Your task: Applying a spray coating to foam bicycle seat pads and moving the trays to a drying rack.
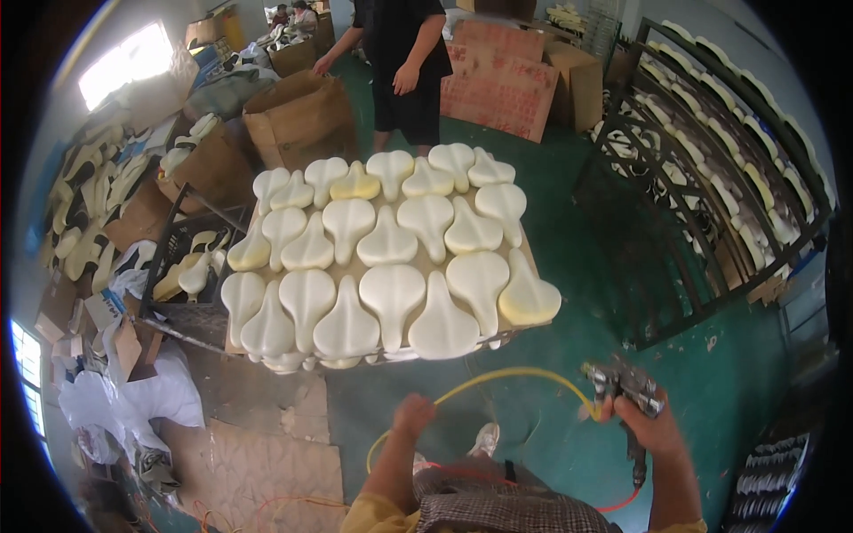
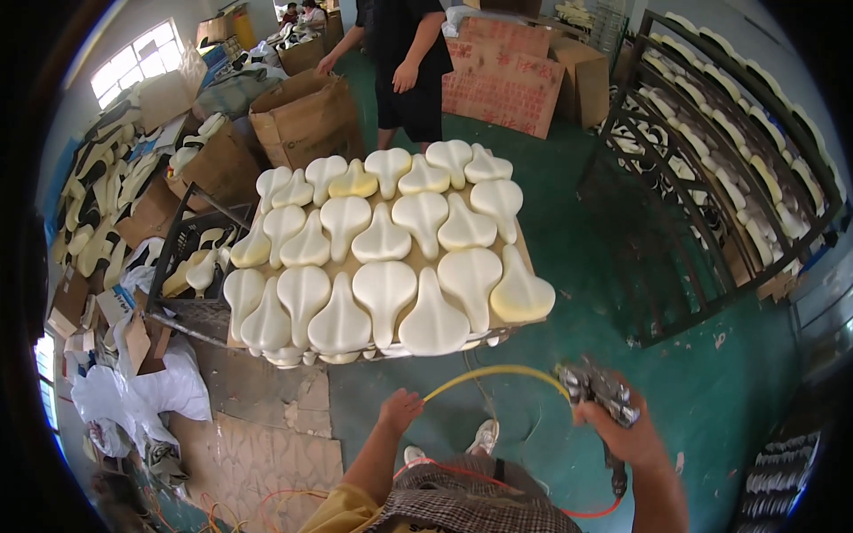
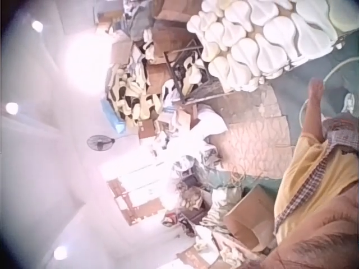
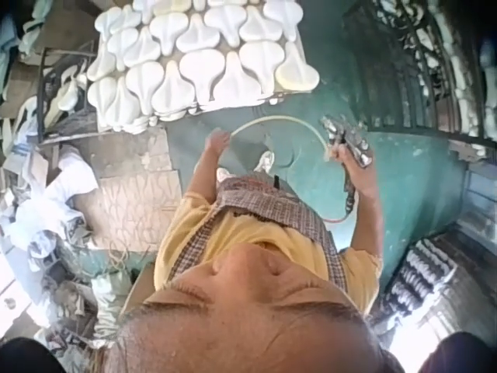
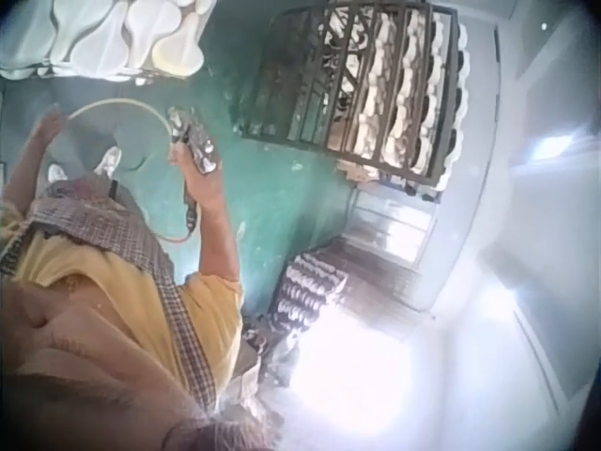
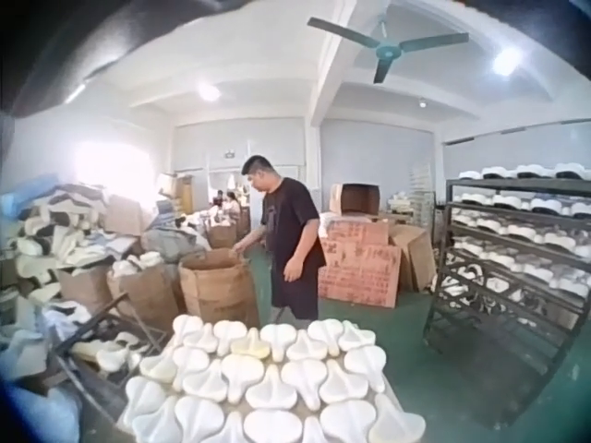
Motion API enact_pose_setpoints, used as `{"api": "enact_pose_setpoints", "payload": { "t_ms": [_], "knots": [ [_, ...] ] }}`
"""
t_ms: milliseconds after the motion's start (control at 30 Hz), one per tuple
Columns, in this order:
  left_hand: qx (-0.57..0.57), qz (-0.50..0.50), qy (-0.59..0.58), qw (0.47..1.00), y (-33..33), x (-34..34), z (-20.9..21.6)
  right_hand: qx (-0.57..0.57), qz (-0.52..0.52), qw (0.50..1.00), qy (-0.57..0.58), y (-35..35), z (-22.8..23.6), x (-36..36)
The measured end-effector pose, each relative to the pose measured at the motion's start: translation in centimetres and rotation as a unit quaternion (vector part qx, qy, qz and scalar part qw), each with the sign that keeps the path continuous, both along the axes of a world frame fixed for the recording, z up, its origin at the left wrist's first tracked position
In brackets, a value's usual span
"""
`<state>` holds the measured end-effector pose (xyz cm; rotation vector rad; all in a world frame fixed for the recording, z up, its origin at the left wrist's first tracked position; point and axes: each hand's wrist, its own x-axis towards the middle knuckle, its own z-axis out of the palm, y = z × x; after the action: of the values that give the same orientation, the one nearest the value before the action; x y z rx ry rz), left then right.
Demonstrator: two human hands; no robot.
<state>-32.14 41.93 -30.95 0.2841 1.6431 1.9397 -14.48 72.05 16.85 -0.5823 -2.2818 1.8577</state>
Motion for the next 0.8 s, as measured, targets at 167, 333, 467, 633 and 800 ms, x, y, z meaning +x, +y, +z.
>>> {"api": "enact_pose_setpoints", "payload": {
  "t_ms": [167,333,467,633,800],
  "knots": [
    [0.24,0.288,-0.472,0.798,12.8,-6.8,4.3,-0.092,-0.039,0.994,-0.054,2.2,-2.1,1.6],
    [0.207,0.372,-0.469,0.774,16.5,-10.9,7.7,-0.077,-0.015,0.995,-0.068,3.0,-2.1,0.1],
    [0.121,0.395,-0.43,0.803,15.6,-12.8,7.2,-0.068,0.038,0.994,-0.073,4.1,-3.6,-1.0],
    [0.239,0.283,-0.439,0.819,19.9,-11.6,5.5,-0.056,0.022,0.995,-0.074,4.5,-3.7,-1.5],
    [0.09,0.267,-0.193,0.94,0.6,-15.7,-6.5,-0.12,0.116,0.986,-0.003,0.7,-1.3,-4.0]
  ]
}}
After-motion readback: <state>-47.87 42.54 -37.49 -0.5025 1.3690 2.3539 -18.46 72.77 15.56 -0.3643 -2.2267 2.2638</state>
